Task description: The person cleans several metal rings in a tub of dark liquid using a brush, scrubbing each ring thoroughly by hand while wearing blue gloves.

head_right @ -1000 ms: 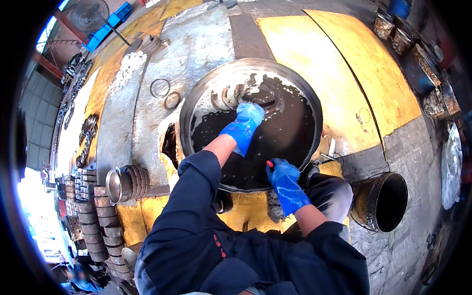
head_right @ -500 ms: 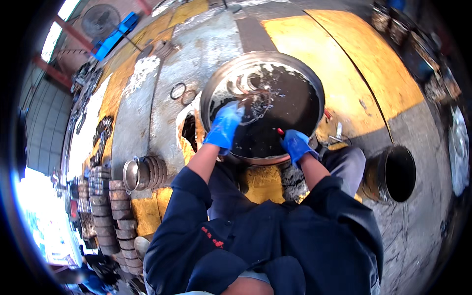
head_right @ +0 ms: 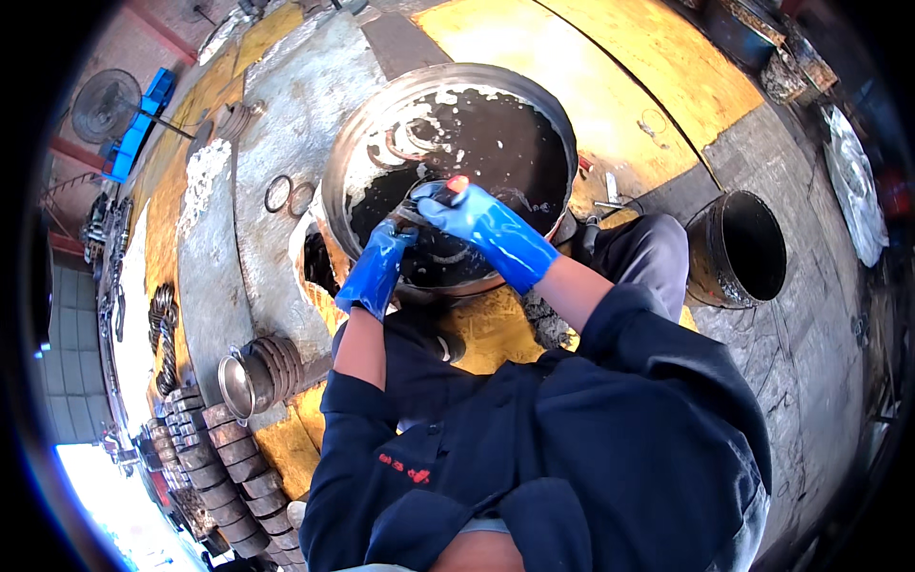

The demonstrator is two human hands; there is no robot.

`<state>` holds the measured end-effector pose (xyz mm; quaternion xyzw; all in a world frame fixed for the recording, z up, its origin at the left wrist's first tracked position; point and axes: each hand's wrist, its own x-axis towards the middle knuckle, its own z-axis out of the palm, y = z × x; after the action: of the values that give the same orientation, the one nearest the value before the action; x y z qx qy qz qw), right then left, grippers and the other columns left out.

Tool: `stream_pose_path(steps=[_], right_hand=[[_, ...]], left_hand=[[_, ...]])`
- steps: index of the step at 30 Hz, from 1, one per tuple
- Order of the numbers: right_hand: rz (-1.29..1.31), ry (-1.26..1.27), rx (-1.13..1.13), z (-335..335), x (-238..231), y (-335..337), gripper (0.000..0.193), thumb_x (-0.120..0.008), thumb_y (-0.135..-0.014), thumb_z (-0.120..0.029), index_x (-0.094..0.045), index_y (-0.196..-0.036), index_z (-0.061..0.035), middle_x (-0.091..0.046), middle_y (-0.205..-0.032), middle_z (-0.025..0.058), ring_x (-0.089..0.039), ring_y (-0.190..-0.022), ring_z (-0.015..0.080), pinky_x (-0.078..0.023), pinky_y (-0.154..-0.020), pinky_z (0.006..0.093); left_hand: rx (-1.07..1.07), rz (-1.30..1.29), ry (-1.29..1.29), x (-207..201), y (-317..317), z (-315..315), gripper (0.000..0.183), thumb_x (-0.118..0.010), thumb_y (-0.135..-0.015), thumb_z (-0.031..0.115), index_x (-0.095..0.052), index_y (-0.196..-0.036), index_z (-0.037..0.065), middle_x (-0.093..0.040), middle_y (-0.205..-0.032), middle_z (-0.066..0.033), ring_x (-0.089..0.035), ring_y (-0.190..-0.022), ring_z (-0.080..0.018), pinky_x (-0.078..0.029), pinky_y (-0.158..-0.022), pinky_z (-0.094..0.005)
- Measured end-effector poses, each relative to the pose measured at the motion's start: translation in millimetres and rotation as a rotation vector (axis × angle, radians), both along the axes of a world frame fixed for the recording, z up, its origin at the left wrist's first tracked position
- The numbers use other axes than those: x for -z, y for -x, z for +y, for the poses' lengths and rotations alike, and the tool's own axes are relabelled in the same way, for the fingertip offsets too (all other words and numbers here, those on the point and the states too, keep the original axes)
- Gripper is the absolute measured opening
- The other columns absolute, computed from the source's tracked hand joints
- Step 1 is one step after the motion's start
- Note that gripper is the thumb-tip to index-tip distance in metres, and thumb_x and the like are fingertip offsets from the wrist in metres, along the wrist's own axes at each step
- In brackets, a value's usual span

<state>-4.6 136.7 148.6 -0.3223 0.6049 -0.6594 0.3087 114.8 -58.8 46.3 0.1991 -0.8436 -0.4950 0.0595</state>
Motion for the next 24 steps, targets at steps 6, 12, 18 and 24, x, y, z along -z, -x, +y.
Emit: stream_pose_path(steps=[6, 12, 18, 24], right_hand=[[-0.162, -0.097, 0.295, 2, 37, 62, 0.027, -0.05, -0.101, -0.015, -0.067, -0.09, 0.0025, -0.066, -0.078, 0.0077, -0.061, -0.071, 0.0178, -0.05, -0.067, 0.0323], [-0.267, -0.359, 0.395, 35, 67, 78, 0.033, -0.063, -0.094, -0.032, -0.07, -0.105, -0.0018, -0.071, -0.09, 0.0061, -0.064, -0.078, 0.0146, -0.05, -0.072, 0.0334], [-0.4, -0.037, 0.315, 22, 66, 63, 0.023, -0.065, -0.095, -0.022, -0.07, -0.107, -0.0028, -0.073, -0.095, 0.0039, -0.066, -0.084, 0.0116, -0.054, -0.076, 0.0282], [-0.076, 0.092, -0.062, -9, 61, 58, 0.021, -0.059, -0.094, -0.004, -0.067, -0.113, 0.0011, -0.061, -0.079, -0.0019, -0.052, -0.066, 0.0044, -0.044, -0.06, 0.0208]], left_hand=[[-0.017, 0.015, -0.51, -23, 16, 42, 0.022, -0.071, -0.091, 0.015, -0.069, -0.111, 0.005, -0.07, -0.096, -0.0011, -0.062, -0.081, -0.0111, -0.051, -0.075, -0.0269], [-0.053, 0.055, -0.422, -43, 17, 49, 0.026, -0.067, -0.096, 0.024, -0.068, -0.111, 0.003, -0.068, -0.093, 0.0001, -0.058, -0.084, -0.0087, -0.047, -0.078, -0.0267], [-0.077, -0.048, -0.382, -58, 2, 42, 0.033, -0.066, -0.096, 0.031, -0.068, -0.113, 0.003, -0.067, -0.091, 0.0012, -0.056, -0.082, -0.0085, -0.045, -0.077, -0.0255], [-0.088, 0.02, -0.427, -39, 11, 42, 0.025, -0.063, -0.094, 0.019, -0.069, -0.114, 0.004, -0.069, -0.096, 0.0022, -0.057, -0.081, -0.0077, -0.045, -0.077, -0.024]])
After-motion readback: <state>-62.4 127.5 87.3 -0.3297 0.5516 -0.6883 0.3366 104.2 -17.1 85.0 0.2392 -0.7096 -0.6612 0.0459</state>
